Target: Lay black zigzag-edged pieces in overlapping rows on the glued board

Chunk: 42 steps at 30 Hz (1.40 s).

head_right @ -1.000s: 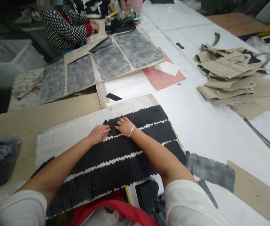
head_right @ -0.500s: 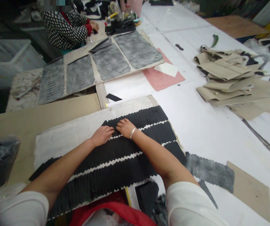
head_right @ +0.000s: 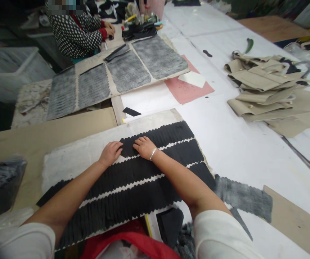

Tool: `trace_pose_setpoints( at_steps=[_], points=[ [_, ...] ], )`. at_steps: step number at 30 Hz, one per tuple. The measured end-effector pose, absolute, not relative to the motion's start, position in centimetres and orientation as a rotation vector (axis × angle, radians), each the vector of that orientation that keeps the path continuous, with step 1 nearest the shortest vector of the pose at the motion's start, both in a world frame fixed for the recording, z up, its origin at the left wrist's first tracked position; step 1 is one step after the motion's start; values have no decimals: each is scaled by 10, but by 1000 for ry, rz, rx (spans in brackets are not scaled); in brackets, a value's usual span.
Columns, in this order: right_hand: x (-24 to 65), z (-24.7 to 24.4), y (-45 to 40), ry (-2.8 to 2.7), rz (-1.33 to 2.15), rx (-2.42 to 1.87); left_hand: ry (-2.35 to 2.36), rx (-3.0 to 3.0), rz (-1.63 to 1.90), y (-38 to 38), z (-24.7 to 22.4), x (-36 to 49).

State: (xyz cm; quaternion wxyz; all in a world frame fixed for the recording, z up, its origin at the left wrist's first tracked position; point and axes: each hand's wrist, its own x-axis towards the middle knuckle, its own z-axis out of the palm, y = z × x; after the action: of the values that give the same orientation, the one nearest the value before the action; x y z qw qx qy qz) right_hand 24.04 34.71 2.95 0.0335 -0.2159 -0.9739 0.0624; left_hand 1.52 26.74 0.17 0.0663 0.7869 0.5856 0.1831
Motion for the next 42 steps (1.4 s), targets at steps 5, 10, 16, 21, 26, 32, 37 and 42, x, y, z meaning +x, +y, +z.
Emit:
trace_pose_setpoints(
  at_steps=[5, 10, 16, 21, 26, 32, 37, 42],
  points=[
    [231, 25, 336, -2996, 181, -481, 1794, 2298, 538, 258, -6, 3],
    [225, 15, 330, -3038, 212, -510, 1749, 2307, 450, 254, -12, 9],
    [225, 18, 331, -3053, 243, -539, 1688, 2338, 455, 259, -13, 16],
    [224, 21, 330, -3065, 255, -556, 1648, 2338, 495, 261, -15, 17],
    [224, 18, 329, -3062, 269, -570, 1636, 2296, 509, 261, -14, 15],
    [224, 18, 329, -3051, 269, -574, 1554, 2410, 287, 264, -8, 14],
    [224, 19, 329, -3058, 285, -584, 1512, 2488, 206, 261, -6, 16],
    [224, 18, 328, -3056, 261, -576, 1490, 2528, 189, 258, -5, 18]
  ],
)
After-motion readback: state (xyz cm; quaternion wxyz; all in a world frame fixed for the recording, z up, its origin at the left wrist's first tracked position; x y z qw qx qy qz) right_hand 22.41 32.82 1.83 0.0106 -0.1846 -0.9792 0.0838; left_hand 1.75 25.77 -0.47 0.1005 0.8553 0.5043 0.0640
